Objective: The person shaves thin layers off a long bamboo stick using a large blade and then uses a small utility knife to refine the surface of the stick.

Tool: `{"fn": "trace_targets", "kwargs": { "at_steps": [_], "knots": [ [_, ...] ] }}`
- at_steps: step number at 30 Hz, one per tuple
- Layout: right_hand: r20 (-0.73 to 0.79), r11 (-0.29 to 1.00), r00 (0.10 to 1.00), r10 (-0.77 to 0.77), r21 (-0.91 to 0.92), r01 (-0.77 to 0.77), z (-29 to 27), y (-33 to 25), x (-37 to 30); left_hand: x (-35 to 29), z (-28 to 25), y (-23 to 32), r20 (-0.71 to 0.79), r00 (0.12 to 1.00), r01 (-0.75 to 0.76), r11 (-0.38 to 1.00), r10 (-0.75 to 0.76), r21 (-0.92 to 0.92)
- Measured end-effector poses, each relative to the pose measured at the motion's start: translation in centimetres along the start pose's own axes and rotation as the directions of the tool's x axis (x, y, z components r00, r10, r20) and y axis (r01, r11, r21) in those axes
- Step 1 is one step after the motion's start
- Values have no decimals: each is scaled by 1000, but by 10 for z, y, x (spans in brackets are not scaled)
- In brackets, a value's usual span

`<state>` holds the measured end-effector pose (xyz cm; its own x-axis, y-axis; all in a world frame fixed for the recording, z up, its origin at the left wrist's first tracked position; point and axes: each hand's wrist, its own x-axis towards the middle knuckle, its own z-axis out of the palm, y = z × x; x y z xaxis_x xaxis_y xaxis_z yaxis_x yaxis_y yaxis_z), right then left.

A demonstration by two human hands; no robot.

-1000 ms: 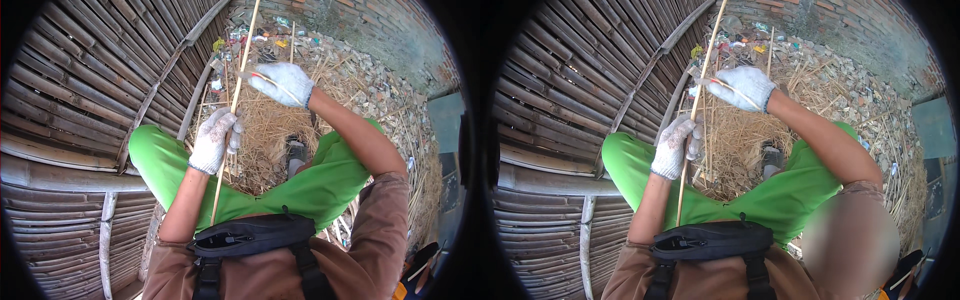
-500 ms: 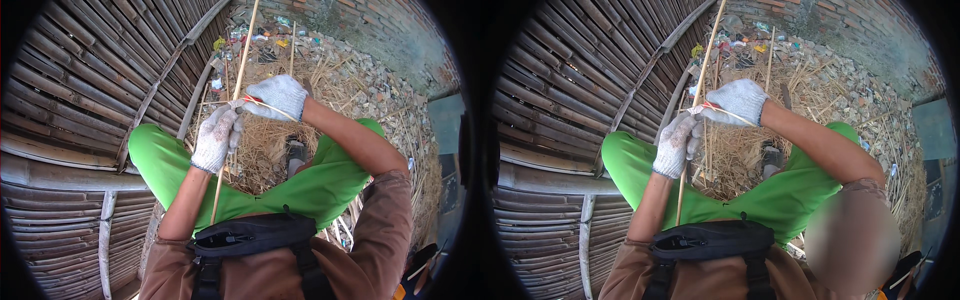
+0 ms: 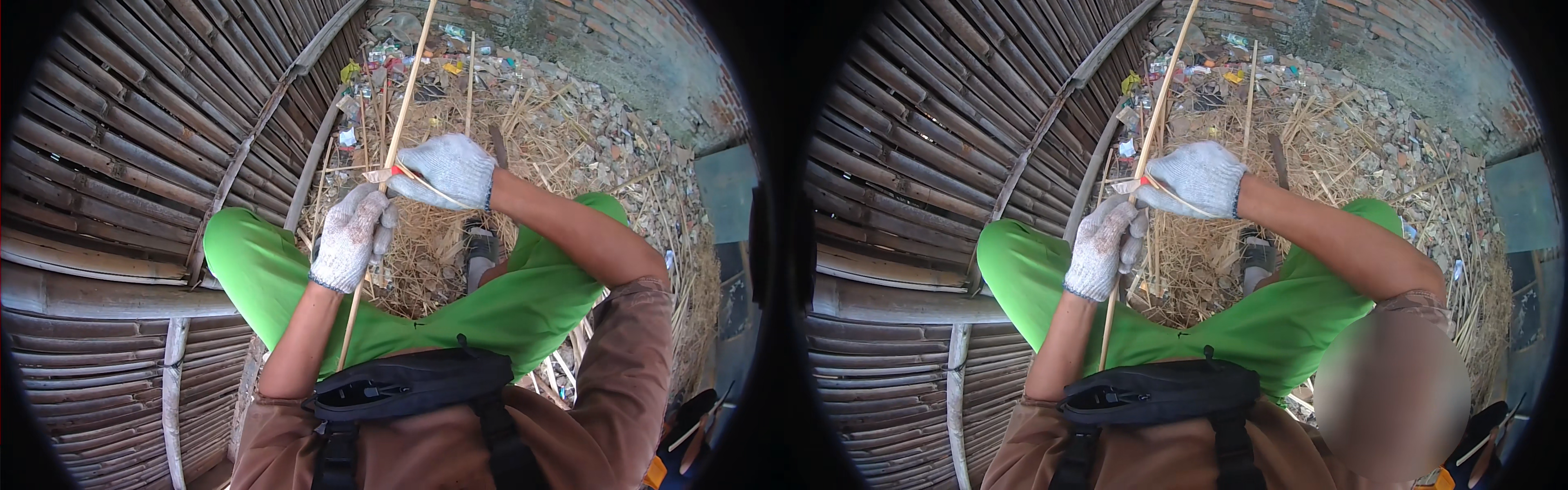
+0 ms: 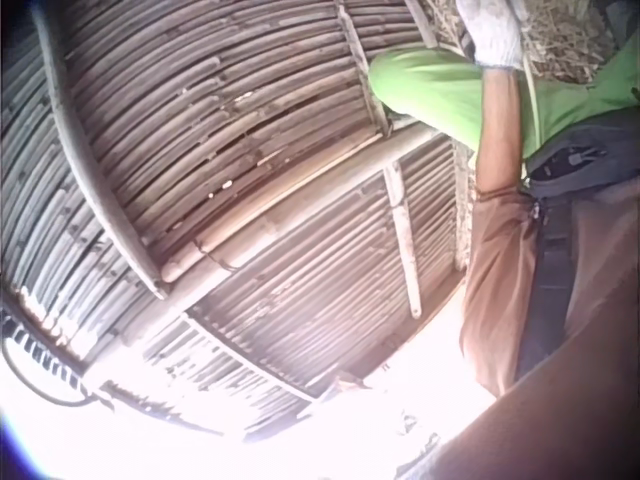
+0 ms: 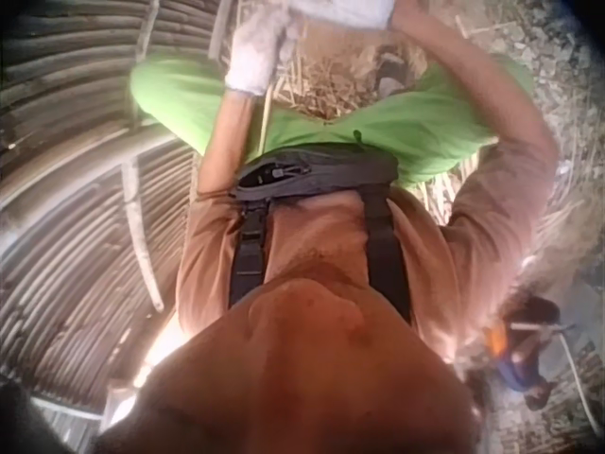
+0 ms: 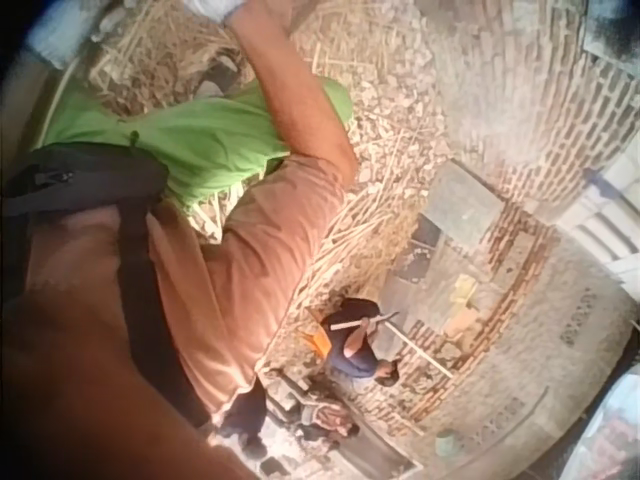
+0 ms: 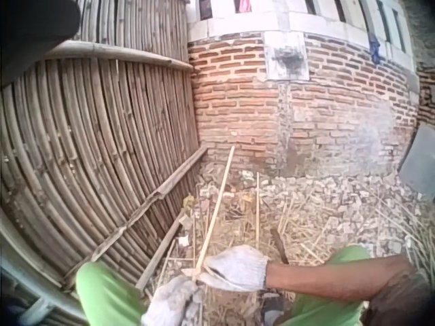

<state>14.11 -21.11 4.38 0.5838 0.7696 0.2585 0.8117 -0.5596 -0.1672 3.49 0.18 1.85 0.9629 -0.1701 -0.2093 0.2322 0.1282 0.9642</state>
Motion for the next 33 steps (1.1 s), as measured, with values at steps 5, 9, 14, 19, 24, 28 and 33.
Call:
{"fn": "trace_targets", "kwargs": {
  "at_steps": [5, 9, 14, 19, 24, 28, 33],
  "knots": [
    [-35, 994, 998, 43, -100, -46, -16, 18, 1, -4, 10, 5, -35, 998, -51, 997, 53, 63],
    [-79, 993, 996, 43, -108, -52, -20, 20, 8, -6, 8, 15, -24, 998, -52, 999, 52, 8],
    [-94, 971, 977, 193, -123, -204, -33, 37, 14, -11, 4, 16, -24, 999, -40, 998, 39, -44],
    [-256, 837, 836, 486, -139, -530, -87, 128, -8, -24, 11, 1, 130, 991, -15, 997, 24, -70],
    [-251, 906, 890, 380, -92, -412, -59, 93, -11, -25, 3, 1, 52, 998, 19, 999, -17, -36],
    [-72, 963, 960, 270, 5, -270, -25, 32, -3, -21, 1, 5, 17, 1000, 6, 998, -5, -63],
    [44, 998, 999, 19, 54, -21, 1, -9, -10, -17, -4, 5, 45, 999, 0, 985, 8, -170]
  ]
}}
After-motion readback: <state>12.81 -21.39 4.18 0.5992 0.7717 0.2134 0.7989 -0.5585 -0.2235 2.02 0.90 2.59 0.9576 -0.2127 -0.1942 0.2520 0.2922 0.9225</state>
